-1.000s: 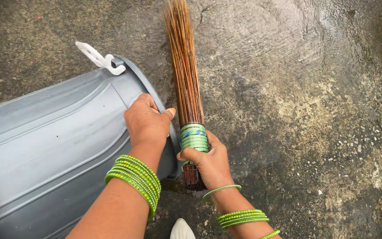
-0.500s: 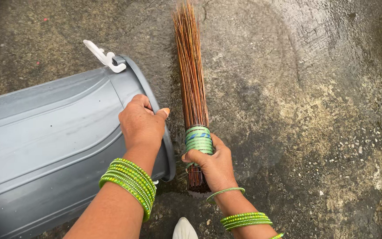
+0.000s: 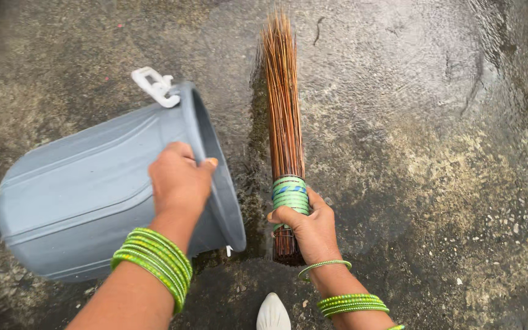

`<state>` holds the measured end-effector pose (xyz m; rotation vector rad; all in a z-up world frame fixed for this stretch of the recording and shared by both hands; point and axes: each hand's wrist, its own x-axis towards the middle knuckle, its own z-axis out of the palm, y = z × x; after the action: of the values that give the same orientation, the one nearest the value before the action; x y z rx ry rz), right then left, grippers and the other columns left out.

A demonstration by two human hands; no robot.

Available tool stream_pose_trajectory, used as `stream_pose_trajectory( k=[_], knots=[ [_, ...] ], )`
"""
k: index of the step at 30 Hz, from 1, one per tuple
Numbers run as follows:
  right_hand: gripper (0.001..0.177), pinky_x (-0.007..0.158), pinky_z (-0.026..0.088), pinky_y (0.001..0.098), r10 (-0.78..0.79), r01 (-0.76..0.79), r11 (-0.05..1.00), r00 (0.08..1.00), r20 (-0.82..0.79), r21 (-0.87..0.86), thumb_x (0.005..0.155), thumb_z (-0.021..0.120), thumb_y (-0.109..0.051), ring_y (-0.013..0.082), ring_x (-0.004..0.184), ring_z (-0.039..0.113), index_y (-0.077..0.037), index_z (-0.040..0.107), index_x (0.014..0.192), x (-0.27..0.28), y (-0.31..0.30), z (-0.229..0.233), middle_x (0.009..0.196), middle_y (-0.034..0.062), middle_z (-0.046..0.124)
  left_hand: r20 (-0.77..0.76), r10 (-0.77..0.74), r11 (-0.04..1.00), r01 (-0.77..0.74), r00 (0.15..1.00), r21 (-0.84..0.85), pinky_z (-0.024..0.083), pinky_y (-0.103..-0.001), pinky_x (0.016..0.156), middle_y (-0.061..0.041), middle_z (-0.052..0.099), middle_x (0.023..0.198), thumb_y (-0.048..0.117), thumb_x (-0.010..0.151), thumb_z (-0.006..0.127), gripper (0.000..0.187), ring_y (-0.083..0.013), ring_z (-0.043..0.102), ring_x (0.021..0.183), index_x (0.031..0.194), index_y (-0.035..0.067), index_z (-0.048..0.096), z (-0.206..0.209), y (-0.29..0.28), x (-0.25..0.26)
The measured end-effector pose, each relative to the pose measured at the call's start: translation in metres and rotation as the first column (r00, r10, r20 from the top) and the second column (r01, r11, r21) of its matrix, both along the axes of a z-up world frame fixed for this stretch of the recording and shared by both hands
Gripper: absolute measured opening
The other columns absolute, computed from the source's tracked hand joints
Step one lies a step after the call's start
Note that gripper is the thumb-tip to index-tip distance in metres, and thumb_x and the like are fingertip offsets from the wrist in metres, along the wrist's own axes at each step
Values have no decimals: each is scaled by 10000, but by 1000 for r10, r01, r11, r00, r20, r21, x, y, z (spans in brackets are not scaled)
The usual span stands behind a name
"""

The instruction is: The person sweeps water and debris across a concrete floor using a broom and handles a bucket.

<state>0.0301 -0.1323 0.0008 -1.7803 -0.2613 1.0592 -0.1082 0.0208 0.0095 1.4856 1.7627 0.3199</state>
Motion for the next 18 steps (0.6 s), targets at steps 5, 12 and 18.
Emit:
stream_pose_trajectory(
  k=[5, 12, 18],
  knots=[
    [505, 608, 566, 306, 18, -18, 998, 1000, -1, -63, 630, 759, -40, 139, 640, 688, -26, 684, 1129, -9, 0, 12, 788, 60, 727, -100, 109, 992, -114, 989, -45, 537, -487, 834, -140, 737, 955, 316, 780, 853, 321, -347, 702, 921, 901, 81, 671, 21, -7, -6],
    [523, 568, 553, 319, 38, -36, 998, 999, 33, -59, 614, 772, -41, 154, 601, 666, -44, 682, 1129, -21, 4, 23, 773, 66, 714, -339, 199, 978, -163, 919, 133, 468, -544, 958, -120, 601, 1324, 424, 762, 872, 422, -379, 539, 1261, 1025, 138, 709, 50, 15, -69],
    [459, 553, 565, 331, 58, -54, 996, 997, 44, -73, 632, 770, -57, 167, 585, 672, -5, 690, 1081, -42, 13, 34, 769, 73, 707, -318, 348, 923, -382, 882, -50, 441, -551, 996, -226, 545, 1379, 545, 792, 733, 896, -440, 572, 1214, 1512, 145, 382, 62, 11, -121]
  ],
)
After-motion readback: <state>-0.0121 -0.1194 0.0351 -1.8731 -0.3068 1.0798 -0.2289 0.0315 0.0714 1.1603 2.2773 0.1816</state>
